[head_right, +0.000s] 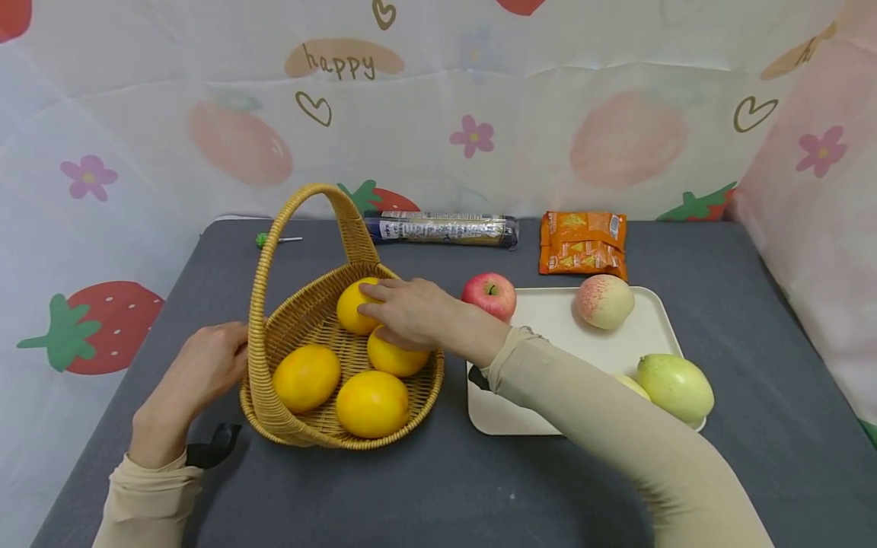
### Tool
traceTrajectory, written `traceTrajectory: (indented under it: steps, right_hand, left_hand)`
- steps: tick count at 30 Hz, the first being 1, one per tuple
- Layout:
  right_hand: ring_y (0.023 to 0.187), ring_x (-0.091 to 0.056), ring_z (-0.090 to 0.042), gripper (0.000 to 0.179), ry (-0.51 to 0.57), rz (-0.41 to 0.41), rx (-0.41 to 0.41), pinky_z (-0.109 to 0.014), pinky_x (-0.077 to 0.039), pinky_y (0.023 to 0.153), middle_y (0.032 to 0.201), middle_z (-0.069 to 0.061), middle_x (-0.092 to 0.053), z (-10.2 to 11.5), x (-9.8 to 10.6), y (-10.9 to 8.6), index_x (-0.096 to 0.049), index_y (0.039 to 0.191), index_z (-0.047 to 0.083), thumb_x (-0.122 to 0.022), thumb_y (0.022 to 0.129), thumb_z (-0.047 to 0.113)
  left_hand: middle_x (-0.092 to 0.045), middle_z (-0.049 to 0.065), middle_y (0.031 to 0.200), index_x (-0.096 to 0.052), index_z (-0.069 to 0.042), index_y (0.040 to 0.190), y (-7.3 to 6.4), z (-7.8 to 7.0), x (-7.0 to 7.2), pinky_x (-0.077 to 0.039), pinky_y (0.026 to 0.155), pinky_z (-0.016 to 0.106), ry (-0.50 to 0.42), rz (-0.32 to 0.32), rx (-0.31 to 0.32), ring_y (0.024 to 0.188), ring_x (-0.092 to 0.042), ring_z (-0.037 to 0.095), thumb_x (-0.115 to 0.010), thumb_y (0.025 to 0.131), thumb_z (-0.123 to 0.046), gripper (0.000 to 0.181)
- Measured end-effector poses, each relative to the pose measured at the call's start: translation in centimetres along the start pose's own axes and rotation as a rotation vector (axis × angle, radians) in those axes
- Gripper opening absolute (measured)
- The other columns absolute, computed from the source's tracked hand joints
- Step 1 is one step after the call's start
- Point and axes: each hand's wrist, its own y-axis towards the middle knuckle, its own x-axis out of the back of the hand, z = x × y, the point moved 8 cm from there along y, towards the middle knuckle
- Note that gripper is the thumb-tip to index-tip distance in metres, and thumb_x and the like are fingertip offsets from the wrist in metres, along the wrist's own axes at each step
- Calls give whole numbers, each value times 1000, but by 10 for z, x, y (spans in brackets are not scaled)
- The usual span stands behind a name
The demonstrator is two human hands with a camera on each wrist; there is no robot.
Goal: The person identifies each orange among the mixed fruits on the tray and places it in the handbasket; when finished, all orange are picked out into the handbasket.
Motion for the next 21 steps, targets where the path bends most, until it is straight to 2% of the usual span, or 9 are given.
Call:
traceTrajectory:
  steps: [13, 17, 21]
  right_hand:
    - [146, -36, -28, 48, -10, -27, 21, -51, -42, 108, 160, -8, -33, 0, 2, -7, -46, 147, 19, -53, 101, 32]
    - [145, -37, -29, 49, -12, -65, 25, -50, -42, 108, 159, -9, -34, -2, 7, -17, -47, 146, 17, -55, 101, 32]
    - [143, -39, -30, 50, -3, -150, 30, -50, -43, 107, 156, -10, -39, -7, 18, -35, -49, 145, 15, -58, 99, 32]
  left_hand:
    - [-65, 9, 76, -64, 3, 126, 1, -1, -1, -51, 65, 40, -16, 21, 6, 62, -52, 17, -61, 96, -12, 34]
    - [-64, 9, 75, -64, 4, 126, 0, -1, 0, -47, 61, 36, -12, 21, 6, 61, -50, 17, -60, 96, -12, 34]
    - [-62, 9, 73, -64, 3, 126, 0, -1, 1, -44, 60, 34, -7, 8, 0, 60, -49, 17, -60, 96, -12, 34]
